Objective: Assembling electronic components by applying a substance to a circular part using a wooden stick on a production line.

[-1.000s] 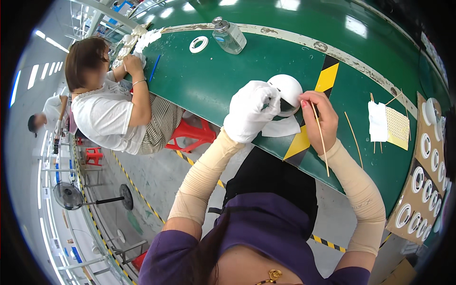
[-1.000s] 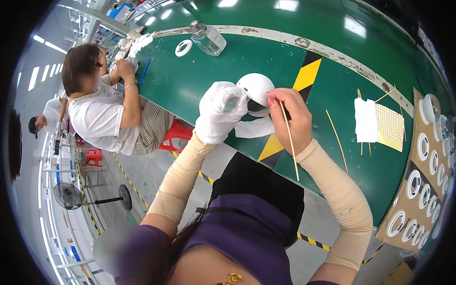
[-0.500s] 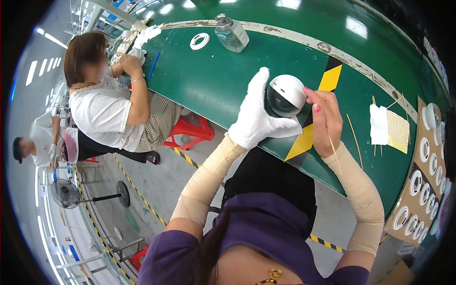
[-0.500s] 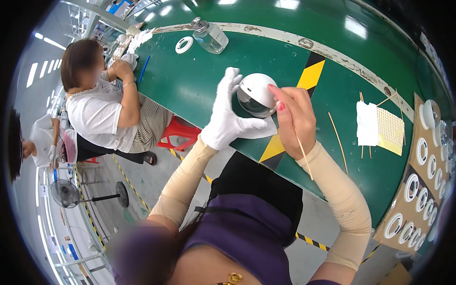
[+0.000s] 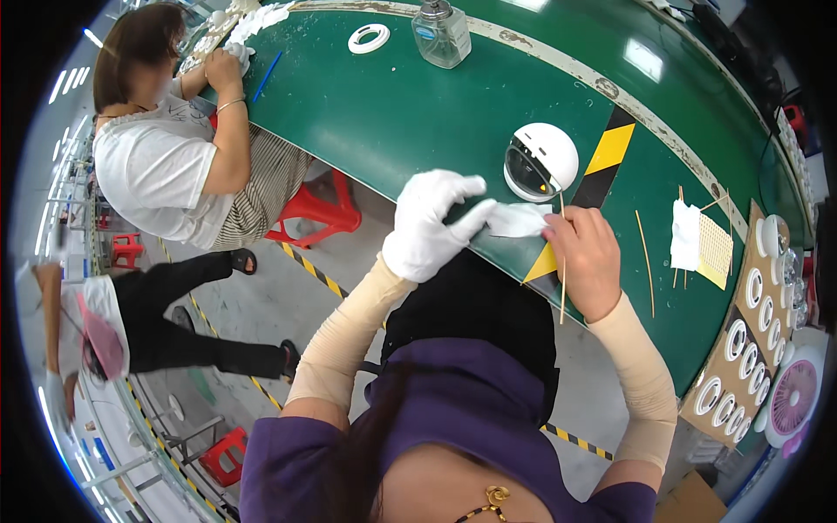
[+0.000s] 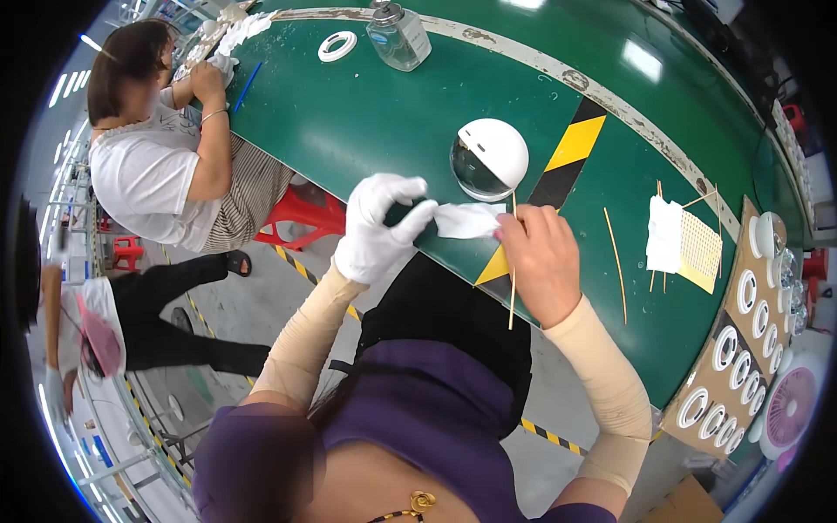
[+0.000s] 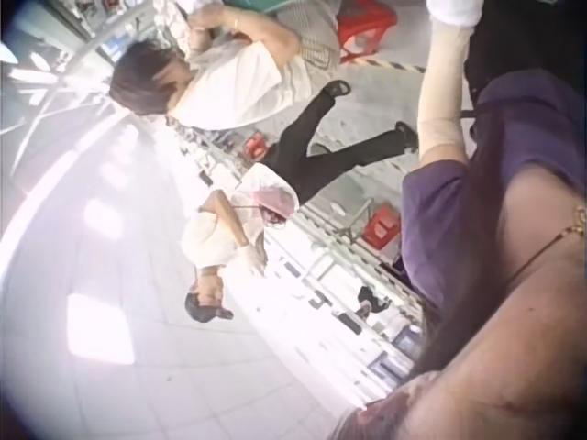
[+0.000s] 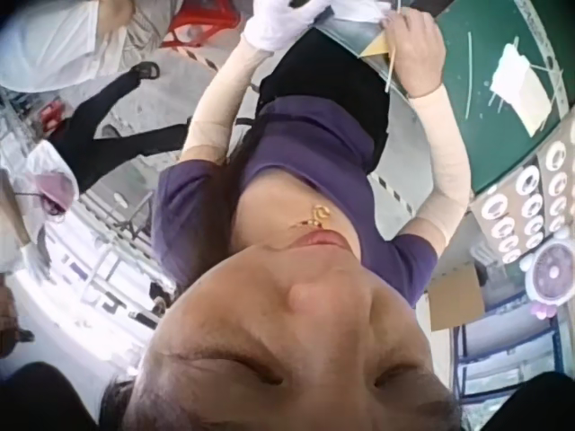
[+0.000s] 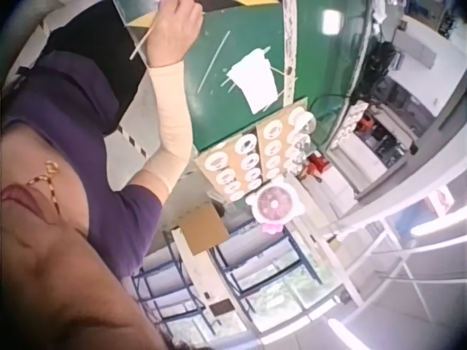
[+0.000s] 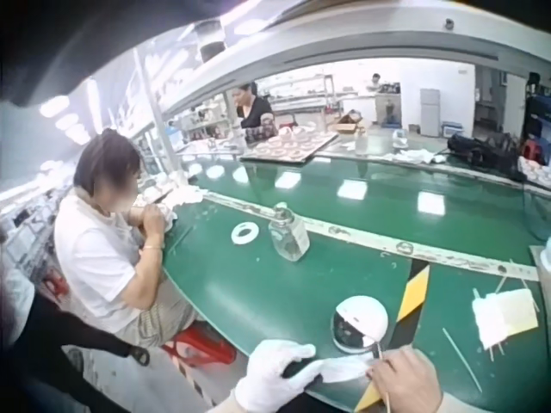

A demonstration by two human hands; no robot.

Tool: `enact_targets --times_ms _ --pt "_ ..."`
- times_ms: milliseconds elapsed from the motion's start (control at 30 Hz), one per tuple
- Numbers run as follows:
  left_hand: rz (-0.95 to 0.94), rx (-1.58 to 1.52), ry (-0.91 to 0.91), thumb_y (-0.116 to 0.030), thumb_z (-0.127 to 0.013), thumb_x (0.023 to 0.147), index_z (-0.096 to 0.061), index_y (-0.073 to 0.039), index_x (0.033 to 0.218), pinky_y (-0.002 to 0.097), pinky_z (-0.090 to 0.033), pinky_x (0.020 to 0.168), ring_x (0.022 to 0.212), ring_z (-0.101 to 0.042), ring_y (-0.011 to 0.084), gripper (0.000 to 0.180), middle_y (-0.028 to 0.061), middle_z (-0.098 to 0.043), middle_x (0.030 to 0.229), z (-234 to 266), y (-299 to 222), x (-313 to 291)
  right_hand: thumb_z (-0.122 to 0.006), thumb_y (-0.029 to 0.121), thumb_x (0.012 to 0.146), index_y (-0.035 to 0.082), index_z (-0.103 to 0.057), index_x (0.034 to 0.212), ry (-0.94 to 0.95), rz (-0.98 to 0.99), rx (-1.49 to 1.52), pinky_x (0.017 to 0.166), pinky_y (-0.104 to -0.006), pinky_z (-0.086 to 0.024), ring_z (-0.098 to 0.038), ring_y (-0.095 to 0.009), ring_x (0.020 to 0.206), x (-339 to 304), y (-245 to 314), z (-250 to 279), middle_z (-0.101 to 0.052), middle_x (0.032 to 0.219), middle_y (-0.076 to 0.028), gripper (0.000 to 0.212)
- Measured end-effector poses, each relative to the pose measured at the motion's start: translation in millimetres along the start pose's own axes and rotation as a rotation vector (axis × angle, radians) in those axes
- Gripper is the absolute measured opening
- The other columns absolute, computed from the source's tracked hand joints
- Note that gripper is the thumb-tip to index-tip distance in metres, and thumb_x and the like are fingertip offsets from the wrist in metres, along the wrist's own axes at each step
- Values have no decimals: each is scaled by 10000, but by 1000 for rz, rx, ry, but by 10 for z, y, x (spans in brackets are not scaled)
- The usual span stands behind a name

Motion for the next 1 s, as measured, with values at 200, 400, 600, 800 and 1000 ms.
enact_targets --times_ms 200,400,600,800,1000 --pt "-298 91 8 -119 -806 700 -634 -152 918 341 -462 675 721 -579 202 279 -1 -600 835 -112 -251 -170 -721 -68 739 -18 -628 911 -135 19 34 646 -354 -493 -602 -288 748 2 4 209 -623 847 -134 202" --pt "-287 21 -81 -119 -809 684 -644 -145 946 340 -465 684 715 -581 206 310 2 -612 856 -243 -316 -63 -713 -87 768 -21 -633 912 -361 23 -7 652 -328 -497 -620 -278 757 281 0 360 -637 857 -146 177" --pt "-160 174 -10 -130 -744 743 -652 -208 1185 365 -474 771 890 -590 223 459 16 -590 1088 -271 -414 179 -668 -47 823 -24 -639 912 -227 -35 -48 712 -330 -499 -617 -275 794 264 -87 161 -641 882 -129 97" --pt "-204 253 2 -91 -714 744 -652 -203 1178 349 -469 762 878 -591 214 452 3 -590 1074 -334 -325 146 -467 21 995 -20 -497 1165 -276 -241 628 834 -291 -486 -604 -158 923 64 43 237 -655 973 -129 178" --pt "-246 224 45 -85 -713 748 -656 -207 1155 338 -469 718 853 -592 208 429 -4 -602 1065 -272 -329 216 -518 0 972 -57 -577 1090 -78 -442 855 793 -263 -495 -631 -152 832 221 -9 124 -682 961 -133 144"
Point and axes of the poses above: each hand's wrist, its own x-axis towards the middle knuckle, its own z-axis out of the back of the hand, y = z × x, the point moved 3 cm from there along x, towards the middle knuckle
